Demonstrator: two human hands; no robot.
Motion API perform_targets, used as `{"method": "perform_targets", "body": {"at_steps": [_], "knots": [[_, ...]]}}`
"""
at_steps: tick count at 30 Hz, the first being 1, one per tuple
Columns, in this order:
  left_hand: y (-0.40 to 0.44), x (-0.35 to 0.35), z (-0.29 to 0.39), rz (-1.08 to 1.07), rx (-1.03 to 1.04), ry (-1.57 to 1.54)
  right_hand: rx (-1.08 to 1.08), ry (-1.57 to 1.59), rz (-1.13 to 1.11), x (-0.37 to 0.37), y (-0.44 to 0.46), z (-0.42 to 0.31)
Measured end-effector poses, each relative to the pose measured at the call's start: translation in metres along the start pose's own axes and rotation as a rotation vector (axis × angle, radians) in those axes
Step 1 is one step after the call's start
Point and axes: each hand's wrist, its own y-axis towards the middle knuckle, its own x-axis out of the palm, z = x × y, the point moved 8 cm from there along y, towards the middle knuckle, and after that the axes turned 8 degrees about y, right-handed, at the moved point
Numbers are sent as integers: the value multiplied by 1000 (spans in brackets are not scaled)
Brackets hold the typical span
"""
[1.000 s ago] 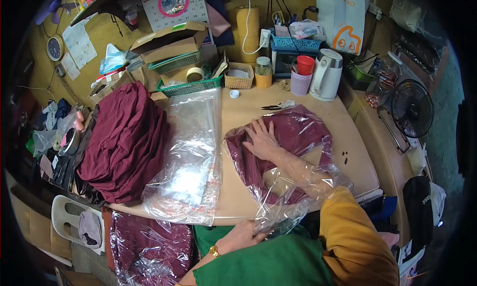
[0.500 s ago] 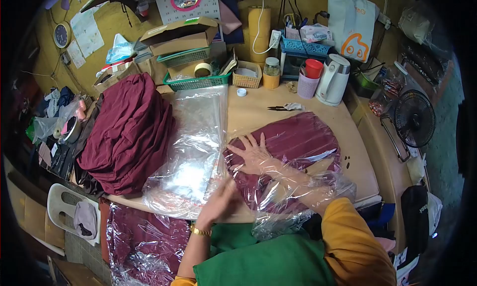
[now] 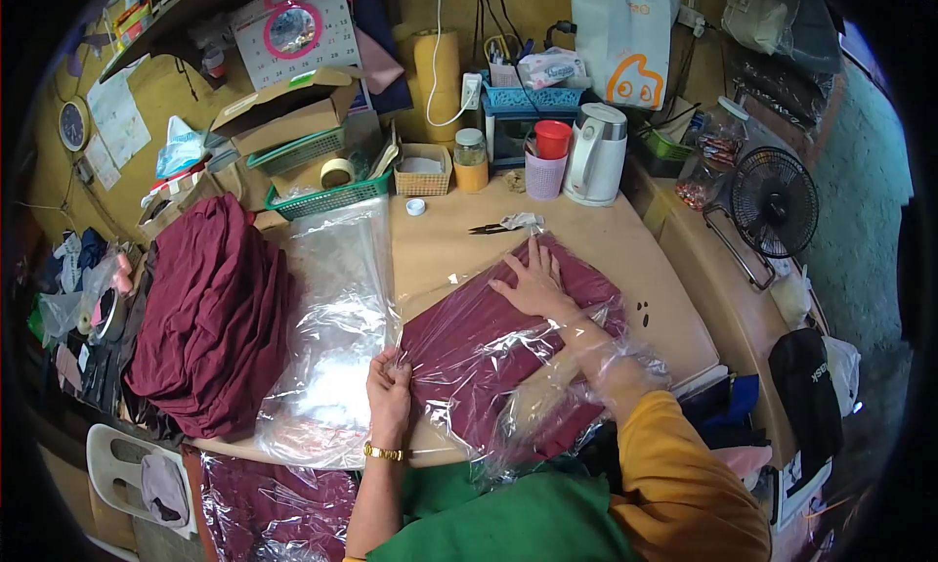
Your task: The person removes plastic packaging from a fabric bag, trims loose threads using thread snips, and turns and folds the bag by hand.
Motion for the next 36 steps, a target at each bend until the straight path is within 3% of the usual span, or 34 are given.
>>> {"method": "perform_targets", "body": {"at_steps": [3,5,8,9,11,14,16,18,20,21,22,24,27,28,29,32,33,34,36], "knots": [[0,3,3,-15,24,2,100,97,-58,7,2,15],[5,8,-1,-32,-44,-178,116,79,-90,2,2,10],[-11,35,61,111,-96,-138,112,-93,-159,3,1,6],[-4,33,59,126,-99,-138,67,-78,-145,8,2,4],[19,31,53,9,67,268,-19,-71,-152,24,-5,-9],[40,13,28,-50,78,104,-251,-53,-186,35,-77,-52],[35,-3,29,-45,96,159,-427,-97,-316,14,-144,-79],[17,-17,44,-1,47,89,-516,-82,-620,-30,-199,-92],[11,-24,54,-32,-45,-1,-482,525,-933,-68,-233,-82],[18,-31,47,-45,-116,-51,-478,525,-944,-78,-239,-88],[27,-35,38,-61,-185,-99,-406,1040,-827,-103,-234,-100],[49,-33,24,-68,-174,-68,-211,1483,-510,-121,-210,-96],[61,-14,62,-68,76,-7,-80,1153,-207,-138,-130,-90],[59,-17,86,50,144,-16,-67,1197,-171,-150,-97,-83],[62,-36,102,119,218,122,1,1483,-13,-167,-67,-75],[22,-91,165,431,407,-25,-204,1364,299,-261,-31,-81],[3,-101,171,430,404,-174,-202,1367,298,-262,-33,-72],[-10,-121,160,375,437,-176,-161,1244,287,-261,-34,-60],[-42,-148,121,463,451,-80,-18,1120,267,-236,-32,-14]]}}
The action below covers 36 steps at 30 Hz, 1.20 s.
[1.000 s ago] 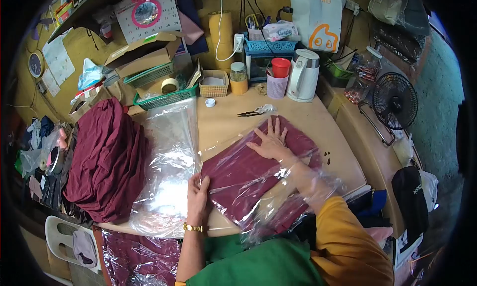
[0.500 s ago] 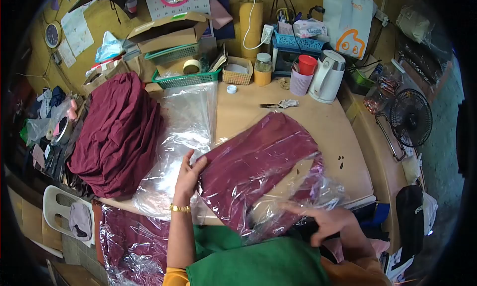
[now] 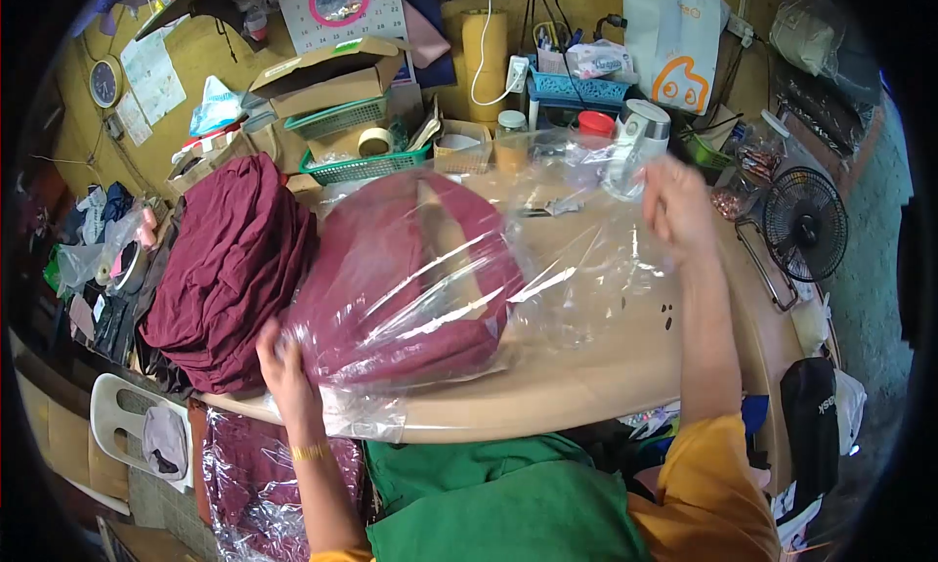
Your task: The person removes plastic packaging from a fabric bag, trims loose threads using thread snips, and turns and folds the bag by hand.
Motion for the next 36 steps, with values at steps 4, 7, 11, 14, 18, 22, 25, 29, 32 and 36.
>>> {"method": "perform_targets", "body": {"at_steps": [4,7,11,14,18,22,25,29,32,36], "knots": [[-92,-42,-37,-154,-524,265,425,3,58,-64,-41,173],[-108,-59,-39,-81,-491,253,691,420,-49,-34,-94,213],[-105,-51,-42,-148,-567,157,512,619,-528,62,-106,191],[-97,-24,-43,-183,-481,165,408,127,-664,161,-82,145],[-84,-19,-28,-164,-340,194,139,314,-433,178,-13,11],[-82,-25,-17,-134,-287,39,-66,193,-259,64,18,-41],[-93,-41,-33,-156,-447,166,51,-122,-35,-31,1,78],[-94,-54,-38,-383,-281,814,537,-306,52,-103,-95,205],[-72,-32,49,-108,404,1389,-64,-937,-5,-105,-112,182],[-78,84,70,-622,76,544,371,-107,-318,-4,-108,120]]}}
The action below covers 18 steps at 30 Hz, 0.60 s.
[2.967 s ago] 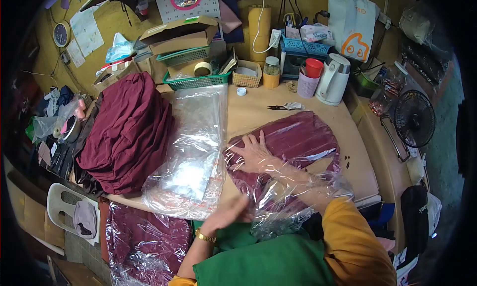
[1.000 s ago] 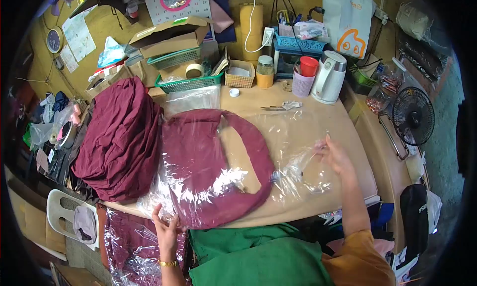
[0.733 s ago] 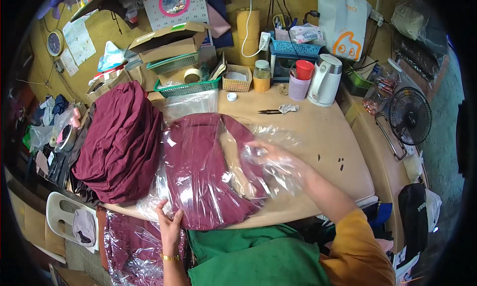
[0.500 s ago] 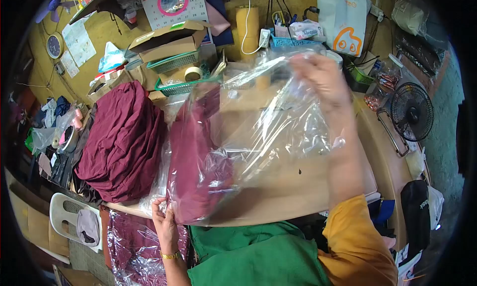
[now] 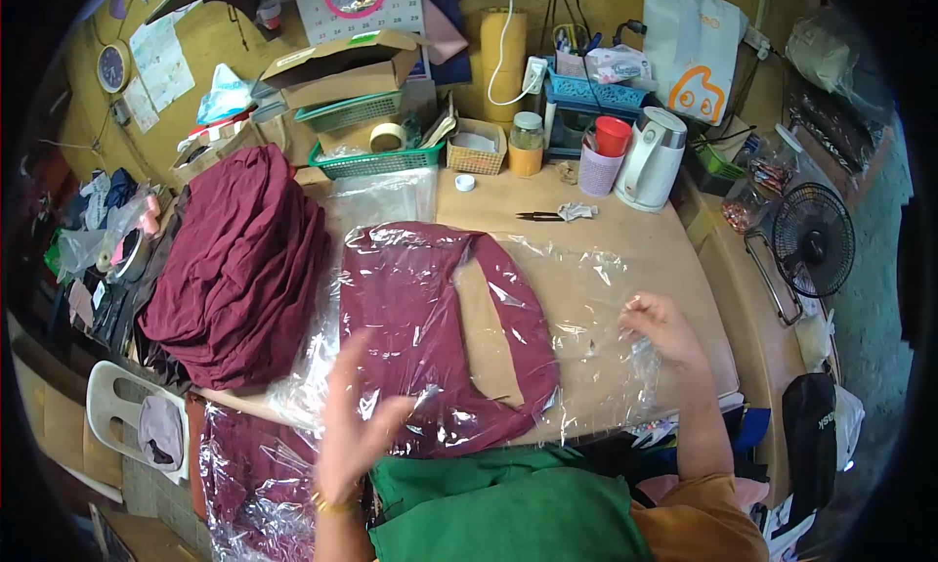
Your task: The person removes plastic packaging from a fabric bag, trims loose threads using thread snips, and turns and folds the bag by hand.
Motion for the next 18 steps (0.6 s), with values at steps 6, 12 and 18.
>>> {"method": "perform_targets", "body": {"at_steps": [6,12,18], "knots": [[66,135,71,-416,203,-301,-163,424,-510,113,10,-61],[84,129,124,-155,496,-174,306,236,-349,112,48,58],[28,170,206,-350,710,-292,-639,-951,-489,255,113,-17]]}}
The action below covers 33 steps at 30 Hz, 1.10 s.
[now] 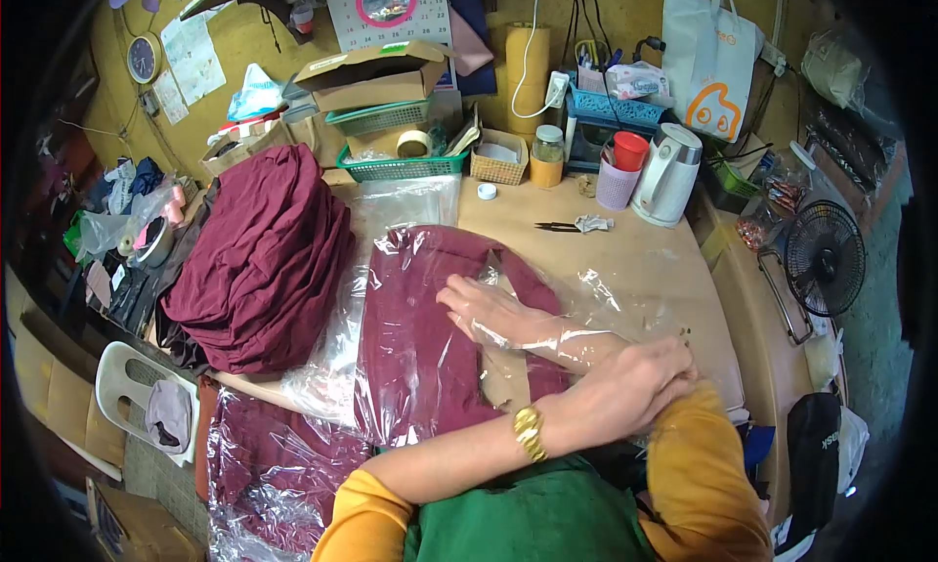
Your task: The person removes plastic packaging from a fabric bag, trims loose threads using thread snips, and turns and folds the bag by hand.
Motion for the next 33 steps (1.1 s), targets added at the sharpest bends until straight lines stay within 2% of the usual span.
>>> {"method": "perform_targets", "body": {"at_steps": [1,3,4,7,8,9,10,12,13,15,18,20,24,28,31,33], "knots": [[-4,-8,6,28,-9,-52,-19,-73,58,3,14,2],[-31,-58,1,135,-69,121,-59,-106,157,8,29,11],[-51,-90,-11,209,-124,311,-88,-103,201,11,32,16],[-134,-127,-99,52,-595,974,-186,-134,392,18,40,22],[-167,-121,-129,-33,-712,1036,-235,-178,474,21,40,21],[-185,-114,-142,-82,-724,1082,-251,-162,499,27,44,24],[-197,-109,-153,-130,-733,1129,-209,-286,492,35,50,28],[-209,-101,-166,-180,-733,1111,-50,-351,387,40,60,34],[-211,-99,-169,-190,-740,1096,-52,-349,383,39,64,31],[-210,-99,-172,-211,-762,1069,62,-152,200,44,80,40],[-211,-99,-172,-244,-761,1121,160,-118,109,42,100,47],[-211,-101,-175,-262,-772,1114,139,-231,125,49,108,51],[-210,-102,-178,-268,-818,1065,128,-123,118,56,111,58],[-207,-105,-182,-218,-855,1068,29,0,131,42,92,51],[-207,-106,-179,-203,-822,1114,-68,-235,-161,56,42,44],[-208,-105,-178,-215,-812,1137,-190,-204,-155,44,-5,52]]}}
